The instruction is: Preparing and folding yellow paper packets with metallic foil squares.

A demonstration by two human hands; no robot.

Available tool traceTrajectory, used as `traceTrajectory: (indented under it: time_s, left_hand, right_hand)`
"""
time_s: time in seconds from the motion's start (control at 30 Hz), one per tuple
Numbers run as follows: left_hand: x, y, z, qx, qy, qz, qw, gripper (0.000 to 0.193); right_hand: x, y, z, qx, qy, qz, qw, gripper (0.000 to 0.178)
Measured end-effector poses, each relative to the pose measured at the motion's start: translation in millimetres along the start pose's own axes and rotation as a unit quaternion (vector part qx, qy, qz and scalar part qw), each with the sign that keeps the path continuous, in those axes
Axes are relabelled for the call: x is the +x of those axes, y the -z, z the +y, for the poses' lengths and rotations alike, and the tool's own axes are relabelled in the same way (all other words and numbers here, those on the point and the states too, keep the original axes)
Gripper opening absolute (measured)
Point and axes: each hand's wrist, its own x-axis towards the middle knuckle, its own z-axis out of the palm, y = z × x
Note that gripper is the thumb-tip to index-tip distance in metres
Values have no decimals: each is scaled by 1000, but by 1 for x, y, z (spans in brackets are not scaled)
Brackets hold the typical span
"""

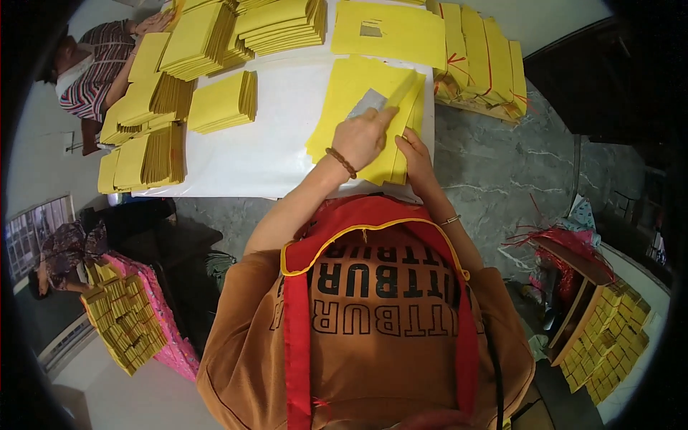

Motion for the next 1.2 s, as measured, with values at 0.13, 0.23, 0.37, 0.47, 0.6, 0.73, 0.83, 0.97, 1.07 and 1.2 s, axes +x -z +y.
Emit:
traceTrajectory:
  time_s: [0.13, 0.23, 0.37, 0.47, 0.6, 0.73, 0.83, 0.97, 1.07, 1.2]
  left_hand:
    - [-6, -18, -4, -18, -8, -7, 1000, 44]
    - [-7, -16, -7, -42, 10, 18, 999, 45]
    - [1, 9, -11, 61, 57, -2, 996, 46]
    - [8, -4, -21, 14, 33, 15, 999, 41]
    - [5, -26, -20, -69, 41, 21, 997, 36]
    - [4, -20, -8, -47, 76, 27, 996, 49]
    - [4, -21, -10, -47, 72, 13, 996, 61]
    - [4, -20, -13, -50, 78, -3, 996, 62]
    - [3, -19, -12, -45, 77, -8, 996, 63]
    - [2, -19, -17, -57, 68, -15, 996, 62]
  right_hand:
    - [1, 3, 4, 26, -1, -14, 1000, 20]
    - [3, 6, 7, 13, 18, -29, 999, 19]
    - [0, 1, -3, 13, -13, -12, 1000, 19]
    - [1, 2, -1, 9, -11, -8, 1000, 20]
    - [2, 2, 0, 97, -13, 16, 995, 22]
    - [-3, 4, -4, 42, -26, -12, 999, 26]
    - [3, 6, 3, -11, 1, -16, 1000, 30]
    - [2, 6, 5, -7, -12, -14, 1000, 30]
    - [0, 2, -1, -1, 1, -17, 1000, 30]
    - [0, 3, 0, -29, 9, -12, 999, 31]
